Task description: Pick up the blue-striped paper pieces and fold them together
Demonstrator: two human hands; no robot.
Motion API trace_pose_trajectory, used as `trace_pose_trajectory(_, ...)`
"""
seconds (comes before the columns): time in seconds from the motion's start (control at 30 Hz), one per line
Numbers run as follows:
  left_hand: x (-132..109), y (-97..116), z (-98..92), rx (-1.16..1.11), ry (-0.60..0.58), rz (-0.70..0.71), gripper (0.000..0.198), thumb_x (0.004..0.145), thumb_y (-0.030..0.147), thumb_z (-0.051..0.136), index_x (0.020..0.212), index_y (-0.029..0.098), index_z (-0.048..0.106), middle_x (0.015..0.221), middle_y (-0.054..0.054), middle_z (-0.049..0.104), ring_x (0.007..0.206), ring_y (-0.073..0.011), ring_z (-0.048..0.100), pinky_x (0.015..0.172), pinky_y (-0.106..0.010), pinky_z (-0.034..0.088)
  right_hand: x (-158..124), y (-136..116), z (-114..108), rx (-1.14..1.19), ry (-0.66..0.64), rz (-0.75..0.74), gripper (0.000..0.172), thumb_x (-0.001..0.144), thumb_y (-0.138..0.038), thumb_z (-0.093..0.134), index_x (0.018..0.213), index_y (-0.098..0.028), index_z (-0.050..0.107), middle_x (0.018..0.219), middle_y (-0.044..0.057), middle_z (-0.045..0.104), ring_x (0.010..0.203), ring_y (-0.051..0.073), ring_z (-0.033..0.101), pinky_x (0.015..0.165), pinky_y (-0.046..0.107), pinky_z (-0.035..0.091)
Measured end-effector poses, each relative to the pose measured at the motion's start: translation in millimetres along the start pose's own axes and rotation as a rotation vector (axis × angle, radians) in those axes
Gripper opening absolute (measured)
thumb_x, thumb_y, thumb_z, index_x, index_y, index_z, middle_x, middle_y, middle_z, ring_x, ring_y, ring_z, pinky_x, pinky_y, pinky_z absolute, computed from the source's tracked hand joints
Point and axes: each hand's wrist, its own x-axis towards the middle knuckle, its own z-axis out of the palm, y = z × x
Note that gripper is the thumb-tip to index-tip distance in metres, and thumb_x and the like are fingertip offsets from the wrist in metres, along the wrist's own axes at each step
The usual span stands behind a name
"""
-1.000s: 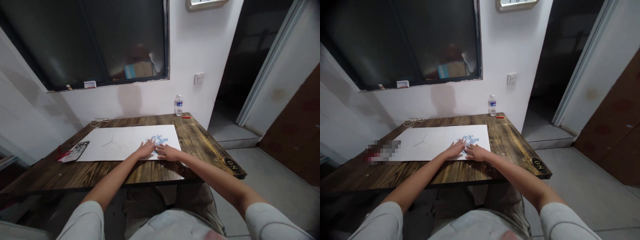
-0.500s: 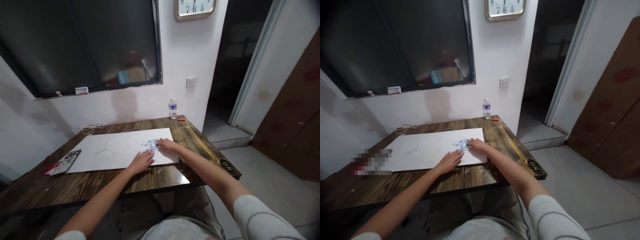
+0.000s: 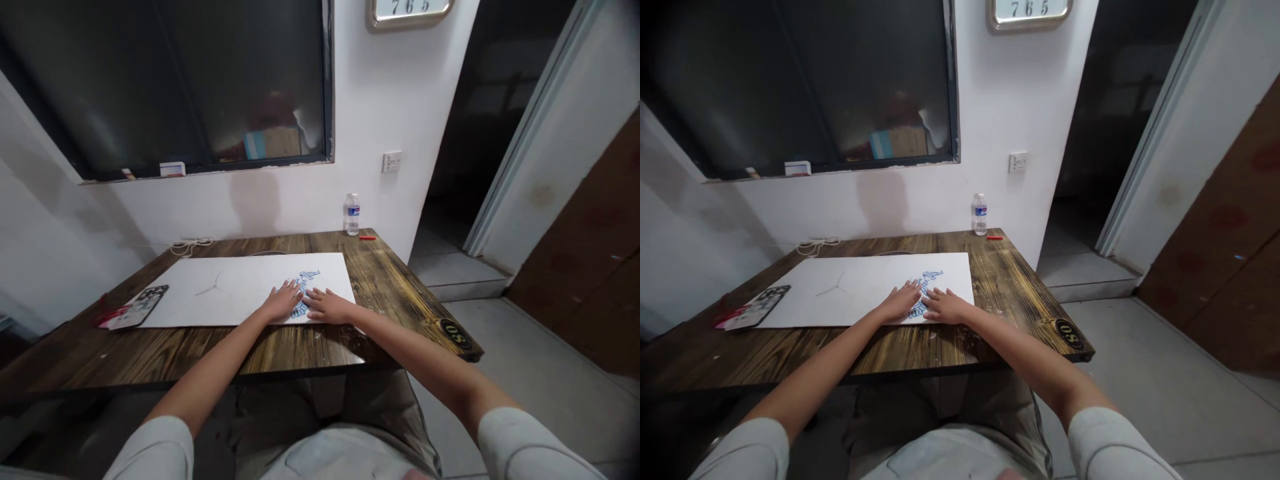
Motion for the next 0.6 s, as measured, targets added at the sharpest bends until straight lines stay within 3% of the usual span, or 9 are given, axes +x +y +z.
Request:
trace_pose_trajectory(0.13, 1, 8, 0.2, -0.026, 0.071, -0.003, 0.066, 0.097, 0.058, 0.016, 0.151, 0.022, 0.028, 0.161, -0.013, 0.016, 0.148, -0.0343, 0.010, 0.112, -0.060, 0.018, 10, 7, -4, 0.031, 0.094, -0.026, 0.052, 0.098, -0.041, 0.040, 0.146, -0.020, 0.042, 0.153, 0.014, 0.036, 0.143, 0.031, 0.029, 0.112, 0.058, 0.026)
trace_pose_trajectory(0.23, -11, 15, 2.0, 0.000, 0.134, 0.071, 0.063, 0.097, 0.058, 0.020, 0.150, 0.026, 0.033, 0.160, -0.010, 0.020, 0.148, -0.0316, 0.013, 0.113, -0.059, 0.019, 20, 25, -10, 0.030, 0.201, -0.001, 0.044, 0.096, -0.024, 0.041, 0.139, -0.021, 0.051, 0.147, 0.010, 0.047, 0.139, 0.026, 0.038, 0.112, 0.049, 0.031)
trace_pose_trajectory(0.3, -24, 21, 3.0, 0.019, 0.160, 0.148, 0.060, 0.098, 0.058, 0.023, 0.147, 0.028, 0.038, 0.158, -0.007, 0.027, 0.147, -0.0301, 0.018, 0.114, -0.059, 0.020, 29, 40, -14, 0.014, 0.202, 0.071, 0.046, 0.093, -0.019, 0.044, 0.138, -0.016, 0.052, 0.146, 0.012, 0.048, 0.138, 0.025, 0.040, 0.112, 0.042, 0.034)
trace_pose_trajectory(0.43, -52, 28, 5.3, 0.015, 0.163, 0.253, 0.055, 0.098, 0.056, 0.027, 0.139, 0.029, 0.051, 0.151, -0.005, 0.042, 0.141, -0.0268, 0.034, 0.114, -0.050, 0.026, 49, 59, -21, -0.048, 0.159, 0.172, 0.051, 0.095, -0.023, 0.043, 0.144, -0.013, 0.043, 0.151, 0.013, 0.040, 0.140, 0.028, 0.036, 0.112, 0.045, 0.034)
trace_pose_trajectory(0.6, -64, 21, 11.7, 0.031, 0.109, 0.228, 0.059, 0.097, 0.059, 0.027, 0.146, 0.030, 0.041, 0.154, -0.004, 0.036, 0.144, -0.0267, 0.029, 0.114, -0.048, 0.026, 64, 59, -22, -0.095, 0.048, 0.150, 0.048, 0.099, -0.036, 0.036, 0.146, -0.025, 0.041, 0.155, 0.008, 0.034, 0.142, 0.030, 0.031, 0.109, 0.054, 0.034)
